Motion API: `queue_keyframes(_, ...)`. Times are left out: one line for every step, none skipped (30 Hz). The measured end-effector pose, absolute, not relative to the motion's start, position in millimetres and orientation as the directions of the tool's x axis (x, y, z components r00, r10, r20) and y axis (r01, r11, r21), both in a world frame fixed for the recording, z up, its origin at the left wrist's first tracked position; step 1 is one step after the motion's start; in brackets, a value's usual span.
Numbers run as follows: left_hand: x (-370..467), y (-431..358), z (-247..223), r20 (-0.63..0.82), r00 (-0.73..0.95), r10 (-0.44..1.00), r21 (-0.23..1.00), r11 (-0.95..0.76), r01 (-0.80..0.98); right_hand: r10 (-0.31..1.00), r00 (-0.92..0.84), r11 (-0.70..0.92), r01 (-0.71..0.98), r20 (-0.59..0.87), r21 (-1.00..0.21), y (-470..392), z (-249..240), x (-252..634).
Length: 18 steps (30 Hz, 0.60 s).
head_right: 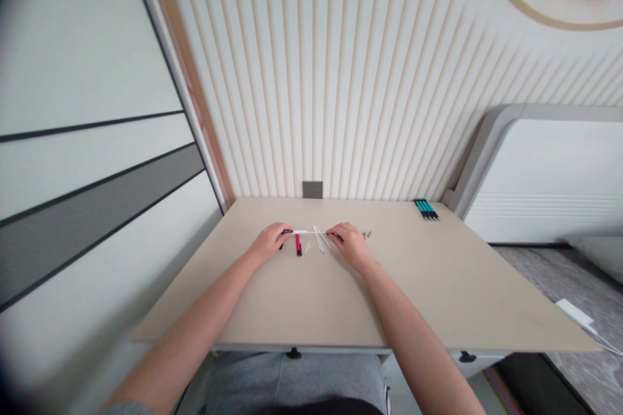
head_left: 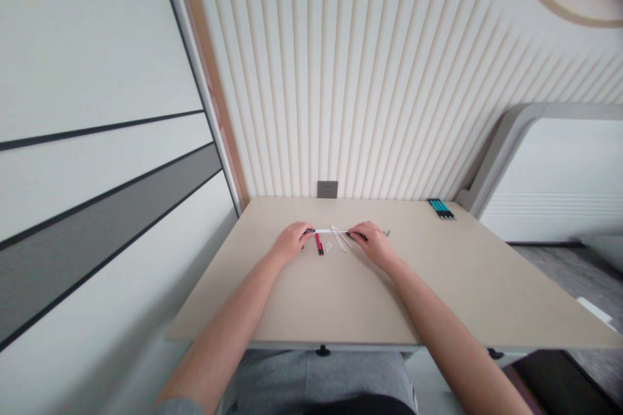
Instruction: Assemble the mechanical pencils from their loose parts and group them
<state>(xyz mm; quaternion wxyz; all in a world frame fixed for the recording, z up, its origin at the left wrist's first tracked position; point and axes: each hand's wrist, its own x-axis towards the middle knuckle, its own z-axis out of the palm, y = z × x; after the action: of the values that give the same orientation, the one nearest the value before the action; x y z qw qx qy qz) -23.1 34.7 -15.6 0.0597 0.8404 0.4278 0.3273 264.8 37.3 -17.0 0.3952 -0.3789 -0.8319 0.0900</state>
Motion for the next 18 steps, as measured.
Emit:
queue_keyframes(-23.2, 34.8, -15.8, 0.497, 0.421, 0.759, 0.379, -0.626, 0.681, 0.705, -0.397, 0.693, 0.563, 0.588, -0.451, 37.6, -17.4, 265.0)
queue_keyframes(-23.2, 34.8, -15.8, 0.496, 0.421, 0.759, 0.379, -0.626, 0.681, 0.708, -0.394, 0.689, 0.566, 0.585, -0.453, 37.8, -17.7, 265.2)
queue_keyframes(-23.0, 34.7, -15.8, 0.497, 0.423, 0.758, 0.379, -0.627, 0.681, 0.711, -0.393, 0.686, 0.568, 0.583, -0.454, 37.8, -17.8, 265.2)
queue_keyframes(-22.8, 34.6, -15.8, 0.497, 0.424, 0.757, 0.378, -0.629, 0.679, 0.712, -0.394, 0.686, 0.568, 0.581, -0.454, 37.6, -17.7, 265.1)
queue_keyframes(-22.5, 34.4, -15.6, 0.498, 0.427, 0.755, 0.377, -0.632, 0.678, 0.711, -0.397, 0.688, 0.567, 0.581, -0.454, 37.2, -17.5, 264.9)
queue_keyframes(-22.3, 34.1, -15.5, 0.499, 0.428, 0.754, 0.375, -0.633, 0.677, 0.708, -0.401, 0.691, 0.563, 0.581, -0.453, 36.7, -17.1, 264.5)
queue_keyframes(-22.0, 33.9, -15.2, 0.499, 0.428, 0.753, 0.374, -0.633, 0.678, 0.705, -0.406, 0.695, 0.559, 0.582, -0.452, 36.2, -16.8, 264.0)
queue_keyframes(-21.7, 33.6, -15.0, 0.500, 0.429, 0.752, 0.373, -0.634, 0.677, 0.701, -0.411, 0.699, 0.554, 0.582, -0.451, 35.7, -16.4, 263.4)
queue_keyframes(-21.5, 33.4, -14.7, 0.500, 0.431, 0.751, 0.373, -0.636, 0.675, 0.699, -0.415, 0.703, 0.549, 0.582, -0.452, 35.2, -16.0, 262.8)
queue_keyframes(-21.3, 33.2, -14.5, 0.502, 0.433, 0.749, 0.374, -0.640, 0.671, 0.697, -0.419, 0.706, 0.544, 0.581, -0.454, 34.8, -15.7, 262.2)
queue_keyframes(-21.2, 33.1, -14.3, 0.503, 0.436, 0.746, 0.377, -0.643, 0.666, 0.696, -0.422, 0.707, 0.540, 0.580, -0.456, 34.4, -15.4, 261.6)
queue_keyframes(-21.1, 33.0, -14.2, 0.505, 0.438, 0.744, 0.379, -0.647, 0.662, 0.696, -0.425, 0.709, 0.537, 0.579, -0.457, 34.1, -15.3, 261.0)
queue_keyframes(-21.0, 33.0, -14.1, 0.506, 0.439, 0.742, 0.381, -0.649, 0.659, 0.695, -0.426, 0.710, 0.534, 0.579, -0.459, 33.9, -15.2, 260.5)
queue_keyframes(-21.0, 33.0, -14.0, 0.508, 0.436, 0.742, 0.382, -0.649, 0.658, 0.695, -0.427, 0.711, 0.532, 0.579, -0.460, 33.7, -15.2, 260.1)
queue_keyframes(-21.0, 33.0, -14.1, 0.509, 0.433, 0.744, 0.383, -0.646, 0.660, 0.694, -0.427, 0.711, 0.530, 0.580, -0.461, 33.6, -15.2, 259.9)
queue_keyframes(-20.9, 33.0, -14.1, 0.509, 0.429, 0.746, 0.382, -0.643, 0.664, 0.695, -0.425, 0.710, 0.531, 0.580, -0.462, 33.6, -15.3, 259.8)
queue_keyframes(-20.9, 33.1, -14.2, 0.509, 0.426, 0.748, 0.380, -0.640, 0.668, 0.696, -0.421, 0.708, 0.534, 0.581, -0.462, 33.8, -15.4, 259.9)
queue_keyframes(-20.9, 33.2, -14.3, 0.508, 0.424, 0.750, 0.378, -0.637, 0.672, 0.699, -0.418, 0.705, 0.538, 0.581, -0.461, 34.1, -15.7, 260.3)
